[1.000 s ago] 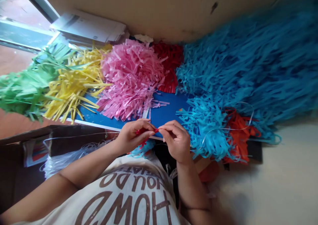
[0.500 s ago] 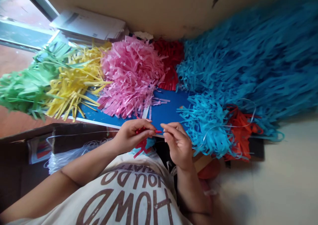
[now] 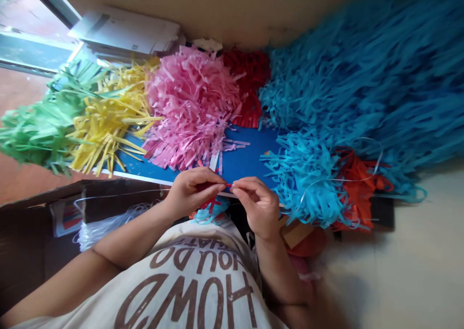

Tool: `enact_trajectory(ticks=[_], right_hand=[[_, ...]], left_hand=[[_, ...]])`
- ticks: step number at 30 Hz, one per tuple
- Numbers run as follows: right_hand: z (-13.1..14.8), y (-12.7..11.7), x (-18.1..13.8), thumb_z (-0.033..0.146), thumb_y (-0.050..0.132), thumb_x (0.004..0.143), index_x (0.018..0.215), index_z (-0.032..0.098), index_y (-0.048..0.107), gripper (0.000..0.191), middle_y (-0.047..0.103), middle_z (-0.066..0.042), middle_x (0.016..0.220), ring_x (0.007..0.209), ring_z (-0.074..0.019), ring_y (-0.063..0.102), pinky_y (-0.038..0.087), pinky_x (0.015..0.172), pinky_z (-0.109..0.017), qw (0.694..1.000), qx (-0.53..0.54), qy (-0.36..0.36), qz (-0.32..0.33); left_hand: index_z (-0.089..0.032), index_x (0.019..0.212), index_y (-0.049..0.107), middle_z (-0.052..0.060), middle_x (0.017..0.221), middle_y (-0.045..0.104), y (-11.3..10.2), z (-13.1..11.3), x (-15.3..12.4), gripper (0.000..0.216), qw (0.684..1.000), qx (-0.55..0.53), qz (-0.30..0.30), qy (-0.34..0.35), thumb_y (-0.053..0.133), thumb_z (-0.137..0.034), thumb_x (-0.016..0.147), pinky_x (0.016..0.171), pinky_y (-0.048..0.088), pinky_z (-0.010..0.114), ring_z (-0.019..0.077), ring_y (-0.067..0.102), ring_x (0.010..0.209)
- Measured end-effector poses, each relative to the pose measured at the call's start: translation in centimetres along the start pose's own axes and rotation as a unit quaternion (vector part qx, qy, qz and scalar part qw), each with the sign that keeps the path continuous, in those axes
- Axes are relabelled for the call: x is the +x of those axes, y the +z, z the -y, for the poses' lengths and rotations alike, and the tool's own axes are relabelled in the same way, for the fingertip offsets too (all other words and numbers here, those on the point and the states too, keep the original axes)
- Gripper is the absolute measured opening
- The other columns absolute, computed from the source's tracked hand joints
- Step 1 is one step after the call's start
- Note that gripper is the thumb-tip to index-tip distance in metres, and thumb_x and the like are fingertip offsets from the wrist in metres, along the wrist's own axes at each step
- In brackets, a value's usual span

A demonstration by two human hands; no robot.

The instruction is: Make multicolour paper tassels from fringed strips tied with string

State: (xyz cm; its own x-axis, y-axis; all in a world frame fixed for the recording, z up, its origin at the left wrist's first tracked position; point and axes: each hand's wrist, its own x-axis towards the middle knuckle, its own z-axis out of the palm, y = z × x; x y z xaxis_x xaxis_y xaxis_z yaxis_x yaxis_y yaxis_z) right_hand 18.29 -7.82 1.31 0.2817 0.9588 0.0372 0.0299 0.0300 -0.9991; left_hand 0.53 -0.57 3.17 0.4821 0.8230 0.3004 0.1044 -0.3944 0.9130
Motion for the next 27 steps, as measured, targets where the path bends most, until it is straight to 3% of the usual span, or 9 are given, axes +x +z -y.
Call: enact_trajectory(ticks=[4,11,16,21,24,27], right_hand=[[-0.60,0.31,-0.35,0.033,0.081,0.078,0.097,0.024,0.073,0.022,0.074,-0.001,0.082,0.076,-0.0174,0.072,0.061,0.076,-0.033,0.998,0.012,0.049,-0.048],[-0.46,0.61,-0.25,0.034,0.083,0.074,0.086,0.023,0.069,0.022,0.073,0.000,0.076,0.070,-0.0166,0.071,0.060,0.071,-0.031,0.996,0.000,0.040,-0.082],[-0.34,0.54,-0.43,0.032,0.082,0.076,0.084,0.023,0.070,0.017,0.072,0.001,0.076,0.070,-0.0163,0.069,0.059,0.069,-0.030,0.997,-0.022,0.026,-0.072],[-0.14,0.52,-0.41,0.026,0.076,0.083,0.088,0.025,0.071,0.007,0.072,0.000,0.081,0.078,-0.0162,0.069,0.058,0.076,-0.030,0.997,-0.056,-0.024,-0.040],[-0.06,0.43,-0.35,0.024,0.072,0.086,0.092,0.026,0.070,0.007,0.072,0.000,0.085,0.081,-0.0157,0.068,0.057,0.078,-0.029,0.998,-0.047,-0.044,-0.027],[-0.14,0.04,-0.46,0.024,0.073,0.085,0.098,0.026,0.070,0.013,0.074,-0.001,0.092,0.087,-0.0169,0.070,0.057,0.083,-0.031,0.998,-0.057,-0.037,-0.002]], left_hand=[[-0.016,0.086,0.077,0.006,0.073,0.074,-0.05,0.13,-0.08,0.016,1.000,0.012,0.004,0.011,0.068,-0.028,0.091,0.062,0.052,0.020,0.0117,0.067,0.064],[-0.016,0.085,0.076,0.005,0.071,0.073,-0.04,0.07,0.11,0.011,1.000,0.018,0.003,0.021,0.069,-0.023,0.089,0.061,0.051,0.019,0.0113,0.066,0.064],[-0.017,0.085,0.075,0.004,0.073,0.074,0.26,0.09,0.07,0.009,0.998,0.035,0.024,0.041,0.067,-0.019,0.090,0.065,0.050,0.021,0.0115,0.066,0.066],[-0.019,0.086,0.073,0.003,0.076,0.075,0.76,0.40,-0.27,0.008,0.994,0.089,0.008,0.057,0.068,-0.024,0.090,0.077,0.048,0.028,0.0134,0.066,0.068],[-0.018,0.085,0.070,0.003,0.075,0.075,0.74,0.68,-0.32,0.012,0.998,0.060,0.004,0.030,0.073,-0.029,0.088,0.077,0.049,0.028,0.0131,0.064,0.067],[-0.017,0.083,0.069,0.001,0.073,0.075,0.52,0.96,-0.17,0.013,0.998,0.016,0.021,0.051,0.075,-0.028,0.087,0.080,0.048,0.027,0.0106,0.063,0.063]])
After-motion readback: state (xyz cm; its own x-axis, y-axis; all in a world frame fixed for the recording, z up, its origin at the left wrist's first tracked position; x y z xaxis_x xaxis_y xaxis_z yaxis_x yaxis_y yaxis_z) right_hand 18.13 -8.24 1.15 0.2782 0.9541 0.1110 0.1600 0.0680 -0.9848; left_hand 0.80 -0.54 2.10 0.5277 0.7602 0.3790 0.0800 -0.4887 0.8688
